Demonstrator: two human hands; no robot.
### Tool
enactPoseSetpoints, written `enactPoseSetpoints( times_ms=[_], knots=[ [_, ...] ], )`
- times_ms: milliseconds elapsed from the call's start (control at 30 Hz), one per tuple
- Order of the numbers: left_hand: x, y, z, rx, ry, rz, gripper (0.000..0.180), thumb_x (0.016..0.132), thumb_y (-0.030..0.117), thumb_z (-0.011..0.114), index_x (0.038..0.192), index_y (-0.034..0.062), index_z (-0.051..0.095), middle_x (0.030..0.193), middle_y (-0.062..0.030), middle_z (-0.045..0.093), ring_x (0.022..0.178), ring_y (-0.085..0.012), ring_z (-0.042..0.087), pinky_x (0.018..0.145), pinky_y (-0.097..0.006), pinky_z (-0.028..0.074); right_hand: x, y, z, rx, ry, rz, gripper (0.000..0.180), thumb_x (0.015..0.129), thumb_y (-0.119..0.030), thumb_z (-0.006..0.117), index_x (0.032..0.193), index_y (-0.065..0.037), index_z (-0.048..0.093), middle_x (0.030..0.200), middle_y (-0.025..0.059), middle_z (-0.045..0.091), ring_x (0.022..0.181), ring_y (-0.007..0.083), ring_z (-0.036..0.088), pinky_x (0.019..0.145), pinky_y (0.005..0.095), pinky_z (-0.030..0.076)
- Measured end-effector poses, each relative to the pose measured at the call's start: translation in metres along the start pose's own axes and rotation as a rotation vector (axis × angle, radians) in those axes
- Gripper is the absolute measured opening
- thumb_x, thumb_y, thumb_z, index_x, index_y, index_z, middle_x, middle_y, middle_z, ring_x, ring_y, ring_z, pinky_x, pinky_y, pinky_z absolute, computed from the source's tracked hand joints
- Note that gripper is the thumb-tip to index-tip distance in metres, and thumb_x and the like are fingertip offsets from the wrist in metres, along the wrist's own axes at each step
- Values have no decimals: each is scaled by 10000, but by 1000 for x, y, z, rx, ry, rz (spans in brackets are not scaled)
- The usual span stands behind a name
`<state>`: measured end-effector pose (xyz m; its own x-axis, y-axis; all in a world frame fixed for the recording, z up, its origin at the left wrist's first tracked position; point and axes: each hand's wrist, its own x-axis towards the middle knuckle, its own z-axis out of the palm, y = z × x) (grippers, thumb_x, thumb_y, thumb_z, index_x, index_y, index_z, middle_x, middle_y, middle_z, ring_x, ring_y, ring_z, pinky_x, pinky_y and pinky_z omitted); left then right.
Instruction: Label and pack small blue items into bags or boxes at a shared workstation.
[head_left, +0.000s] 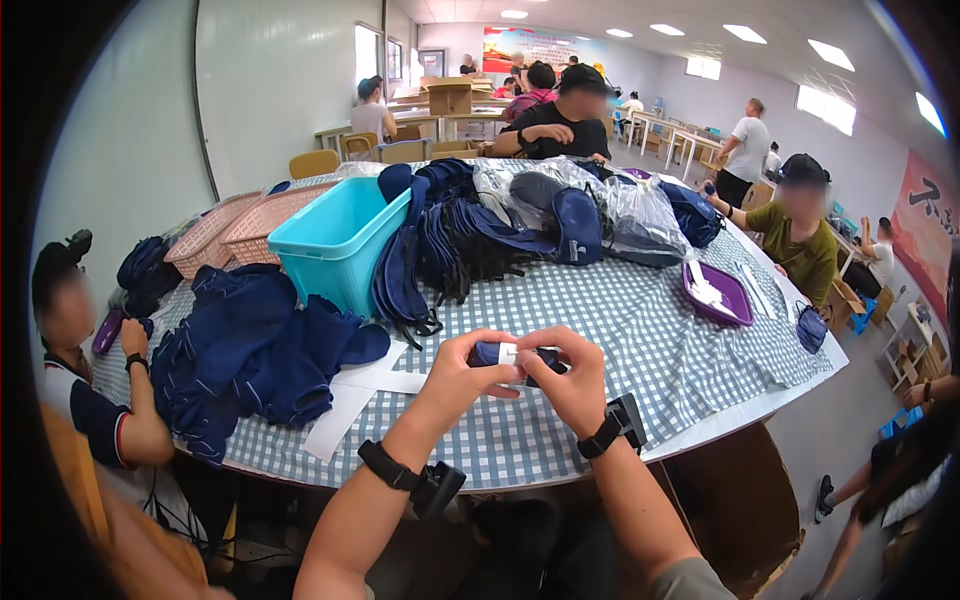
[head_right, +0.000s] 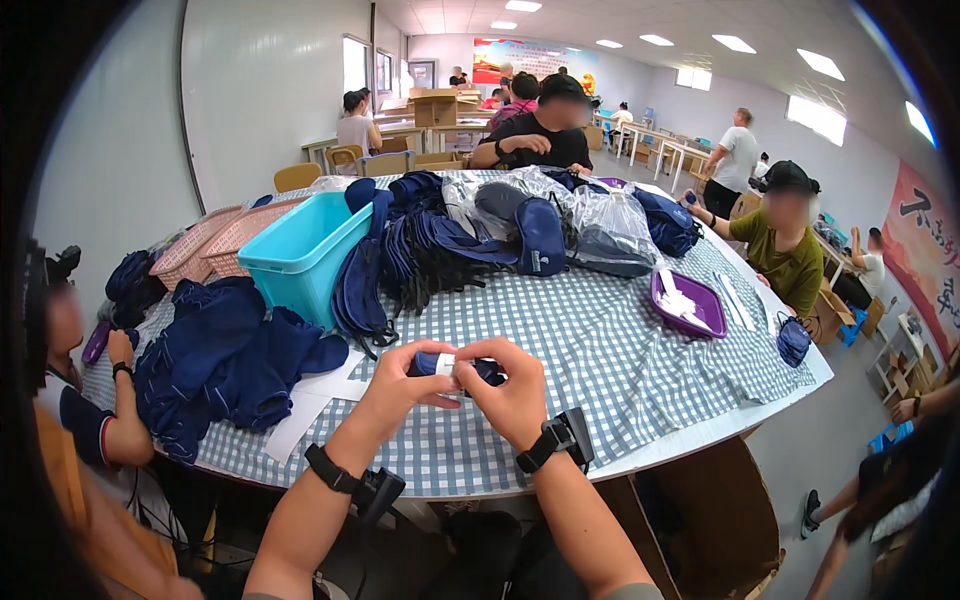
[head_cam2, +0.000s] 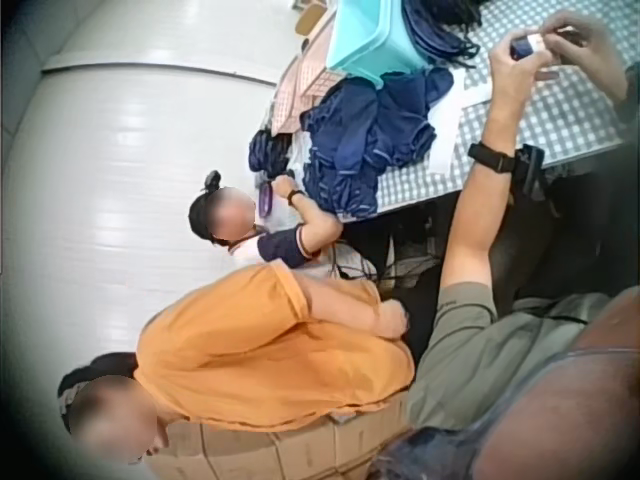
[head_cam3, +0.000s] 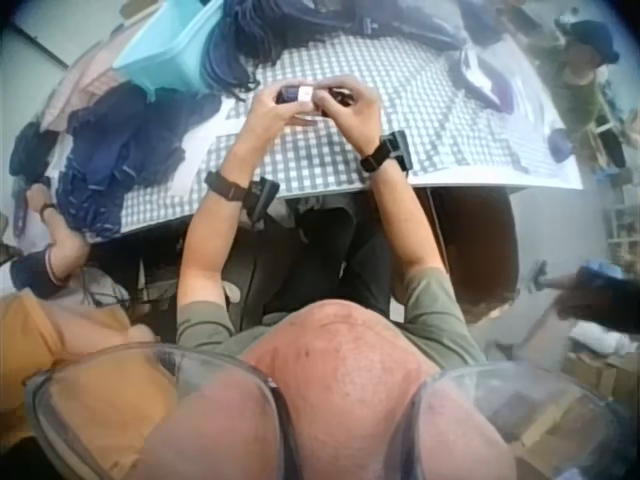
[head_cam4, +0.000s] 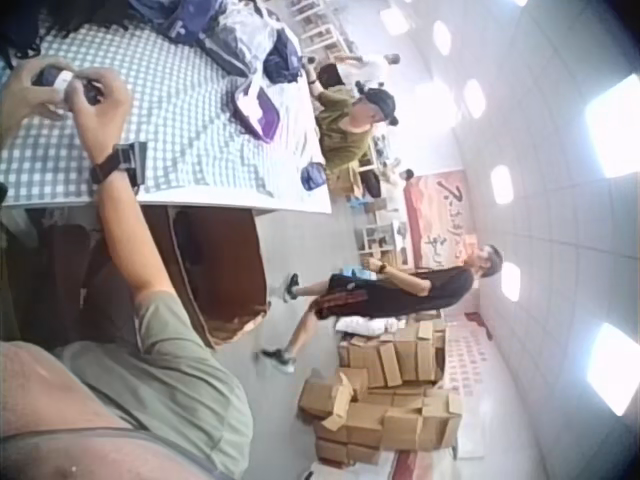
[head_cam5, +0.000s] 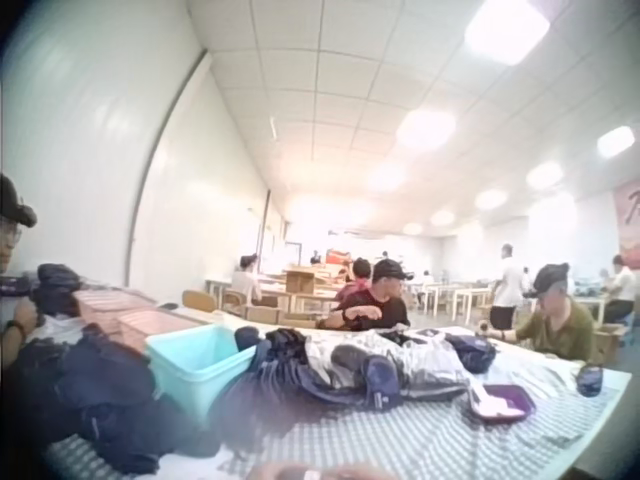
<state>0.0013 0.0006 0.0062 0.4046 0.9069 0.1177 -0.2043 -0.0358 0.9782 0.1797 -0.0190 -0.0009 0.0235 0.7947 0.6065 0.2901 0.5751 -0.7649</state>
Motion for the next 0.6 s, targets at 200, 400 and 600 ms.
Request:
enactPoseSetpoints(
  times_ms=[200, 400, 600],
  knots=[
    [2, -1, -1, 8, -8, -2, 382, 821, -7, 695, 1193, -31, 613, 1053, -154, 675, 935, -240, 723, 814, -393, 644, 0, 4, -1, -12, -5, -23, 134, 819, -97, 723, 935, -31, 722, 875, 90, 722, 798, 178, 698, 720, 294, 537],
    [1, 1, -1, 23, -7, 2, 379, 817, -10, 700, 1187, -26, 617, 1033, -150, 682, 920, -231, 725, 813, -388, 644, 0, 4, -1, 10, -21, -21, 131, 820, -93, 707, 936, -33, 719, 882, 96, 721, 815, 188, 697, 734, 301, 534],
    [1, -2, -1, 51, -15, 18, 388, 816, 4, 721, 1189, -26, 617, 1021, -147, 689, 922, -231, 726, 800, -385, 646, 0, 8, 0, 49, -11, -7, 112, 831, -91, 700, 922, -30, 722, 880, 94, 722, 815, 185, 697, 738, 303, 534]
  ],
)
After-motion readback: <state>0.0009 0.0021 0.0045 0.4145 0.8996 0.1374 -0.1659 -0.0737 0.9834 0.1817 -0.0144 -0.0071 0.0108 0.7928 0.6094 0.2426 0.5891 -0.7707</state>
